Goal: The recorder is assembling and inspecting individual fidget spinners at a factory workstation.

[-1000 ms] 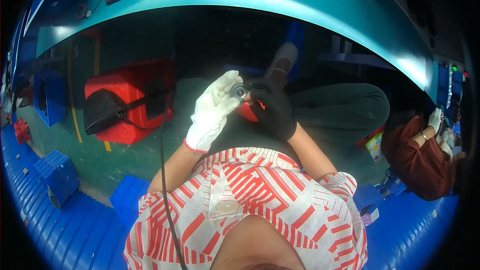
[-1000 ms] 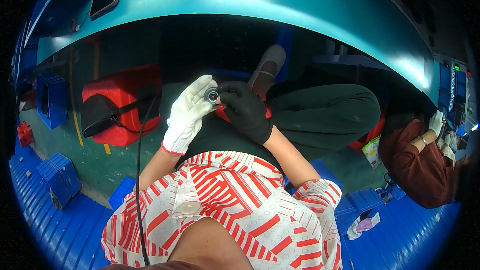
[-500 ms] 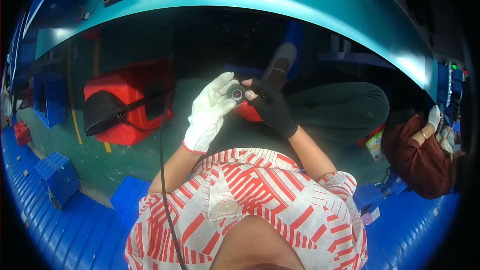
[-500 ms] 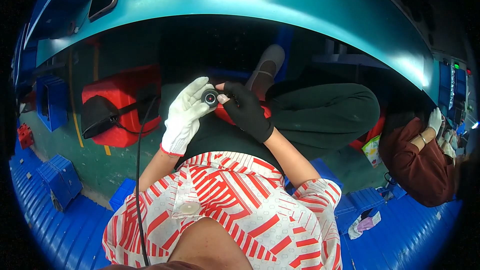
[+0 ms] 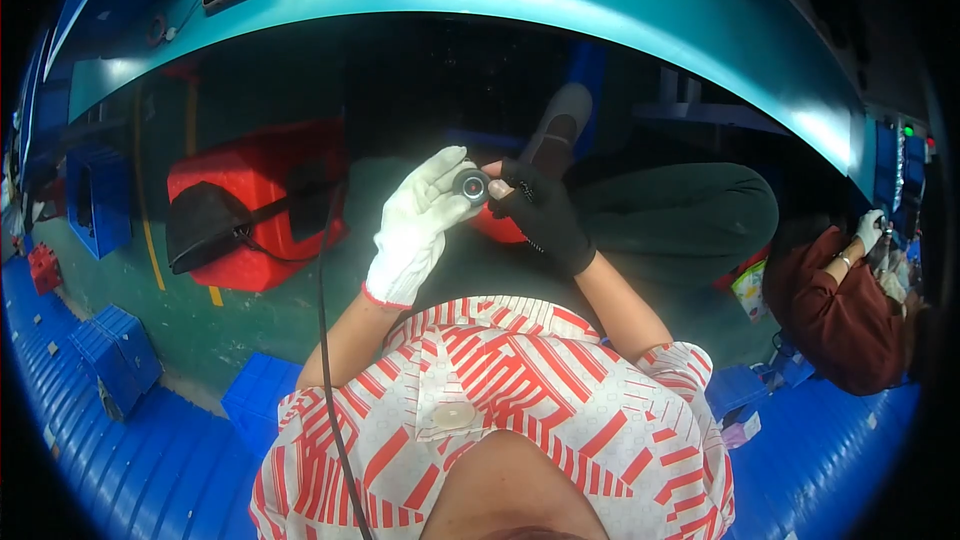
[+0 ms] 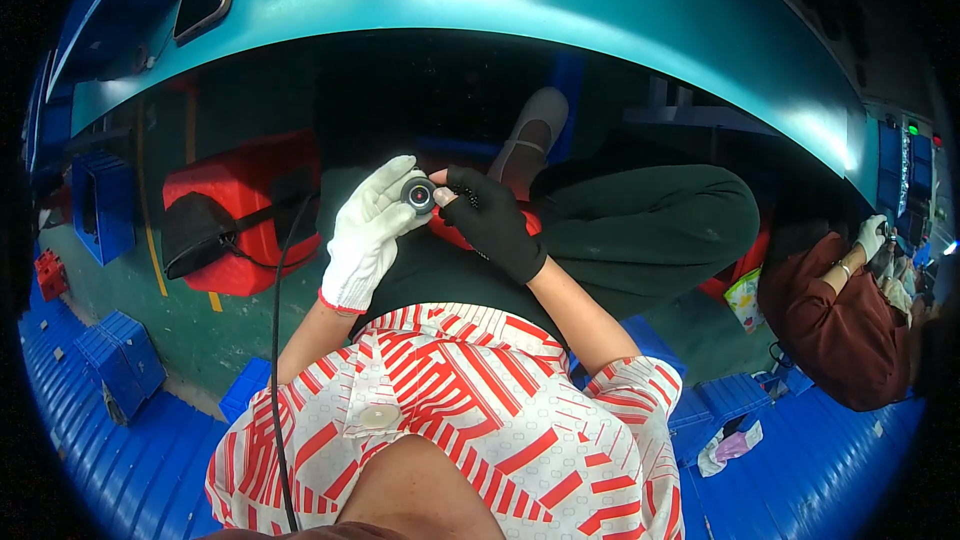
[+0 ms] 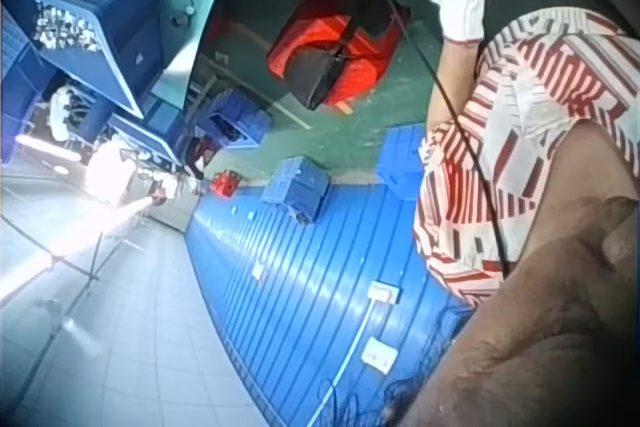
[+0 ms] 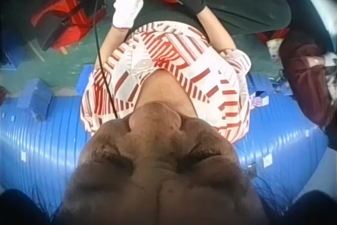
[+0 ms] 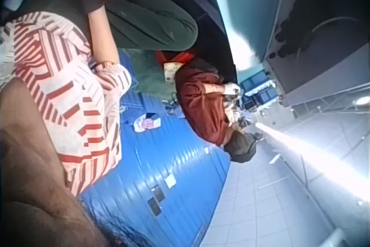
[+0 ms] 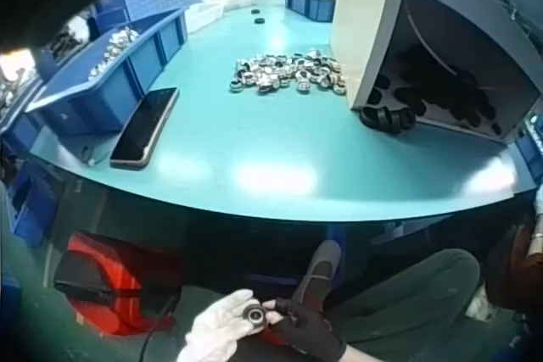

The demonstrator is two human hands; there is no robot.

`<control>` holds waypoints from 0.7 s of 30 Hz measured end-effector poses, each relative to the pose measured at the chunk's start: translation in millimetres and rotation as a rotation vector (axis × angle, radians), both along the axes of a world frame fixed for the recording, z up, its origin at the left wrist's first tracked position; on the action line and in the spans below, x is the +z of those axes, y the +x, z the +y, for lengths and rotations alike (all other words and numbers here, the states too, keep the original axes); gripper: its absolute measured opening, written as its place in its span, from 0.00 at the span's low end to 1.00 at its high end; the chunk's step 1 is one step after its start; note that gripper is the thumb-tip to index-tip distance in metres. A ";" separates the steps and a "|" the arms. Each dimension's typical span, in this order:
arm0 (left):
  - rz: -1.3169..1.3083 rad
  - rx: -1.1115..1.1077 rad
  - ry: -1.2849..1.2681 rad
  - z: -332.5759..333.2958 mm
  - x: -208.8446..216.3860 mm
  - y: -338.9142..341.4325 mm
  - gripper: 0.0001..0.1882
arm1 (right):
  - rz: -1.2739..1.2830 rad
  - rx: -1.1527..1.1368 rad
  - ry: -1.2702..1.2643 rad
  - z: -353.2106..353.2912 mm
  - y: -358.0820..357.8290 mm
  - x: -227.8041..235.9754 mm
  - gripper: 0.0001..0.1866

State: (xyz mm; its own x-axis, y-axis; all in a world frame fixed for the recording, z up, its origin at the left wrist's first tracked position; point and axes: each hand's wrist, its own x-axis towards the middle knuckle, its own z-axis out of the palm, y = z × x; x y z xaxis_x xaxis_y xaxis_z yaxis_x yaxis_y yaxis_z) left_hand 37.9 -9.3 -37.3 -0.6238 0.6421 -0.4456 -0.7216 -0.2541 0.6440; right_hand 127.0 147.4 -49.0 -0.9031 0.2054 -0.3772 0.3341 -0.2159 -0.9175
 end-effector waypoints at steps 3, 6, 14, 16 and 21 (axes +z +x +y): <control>0.003 0.000 0.005 -0.1 0.6 -0.1 0.28 | 0.020 -0.015 0.003 -0.8 0.2 -1.5 0.14; -0.005 -0.006 0.008 -0.3 -0.2 -0.7 0.28 | 0.020 -0.006 0.005 -0.4 0.3 -2.8 0.14; -0.042 -0.017 0.002 -1.6 -3.1 -1.5 0.28 | 0.038 -0.013 0.013 0.1 0.1 -2.9 0.14; -0.037 -0.031 -0.019 -1.9 -4.3 -1.2 0.28 | 0.039 -0.024 -0.013 0.5 -1.2 -0.2 0.14; -0.087 -0.023 -0.007 -0.4 -2.5 -0.2 0.27 | 0.039 -0.038 -0.101 2.5 0.0 -2.0 0.14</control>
